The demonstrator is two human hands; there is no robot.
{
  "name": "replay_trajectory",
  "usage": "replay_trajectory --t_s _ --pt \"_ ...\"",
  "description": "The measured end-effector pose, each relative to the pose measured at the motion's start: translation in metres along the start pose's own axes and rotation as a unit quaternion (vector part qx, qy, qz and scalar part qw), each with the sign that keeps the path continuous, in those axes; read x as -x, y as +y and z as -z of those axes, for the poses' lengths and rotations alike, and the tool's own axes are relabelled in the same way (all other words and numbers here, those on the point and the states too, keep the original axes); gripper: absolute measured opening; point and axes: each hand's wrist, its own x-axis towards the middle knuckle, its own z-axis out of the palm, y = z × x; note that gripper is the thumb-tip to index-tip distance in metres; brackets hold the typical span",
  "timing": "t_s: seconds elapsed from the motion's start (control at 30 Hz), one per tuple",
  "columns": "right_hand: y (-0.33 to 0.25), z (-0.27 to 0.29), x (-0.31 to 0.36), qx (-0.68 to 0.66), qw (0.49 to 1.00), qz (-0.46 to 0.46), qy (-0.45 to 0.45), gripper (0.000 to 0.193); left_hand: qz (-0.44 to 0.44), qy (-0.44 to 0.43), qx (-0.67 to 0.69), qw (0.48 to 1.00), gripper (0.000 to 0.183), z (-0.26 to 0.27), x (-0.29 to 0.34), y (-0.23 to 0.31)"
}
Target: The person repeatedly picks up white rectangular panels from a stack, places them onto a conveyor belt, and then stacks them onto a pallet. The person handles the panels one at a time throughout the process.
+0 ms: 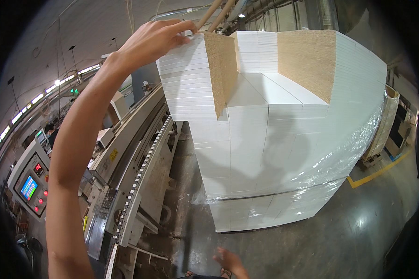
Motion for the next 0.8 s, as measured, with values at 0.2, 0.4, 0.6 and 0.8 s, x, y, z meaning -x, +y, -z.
replay_trajectory --t_s 0.2,0.4,0.6,0.8 --pt "-0.062 0.040 -0.015 -0.046 0.991 0.128 -0.018 0.066 -0.011 0.027 -0.077 0.997 0.019 0.024 0.038 -0.017" --pt "-0.258 0.184 -0.019 -0.137 0.899 0.385 0.157 0.052 0.015 -0.041 -0.172 0.984 0.027 0.131 0.099 0.003" --pt "-0.443 0.266 -0.028 -0.388 0.754 0.527 0.052 0.075 0.109 0.058 -0.190 0.974 0.019 0.250 0.263 -0.016" --pt "-0.548 0.261 -0.017 -0.477 0.673 0.565 0.014 0.084 0.166 0.118 -0.299 0.932 0.016 0.349 0.381 0.020"
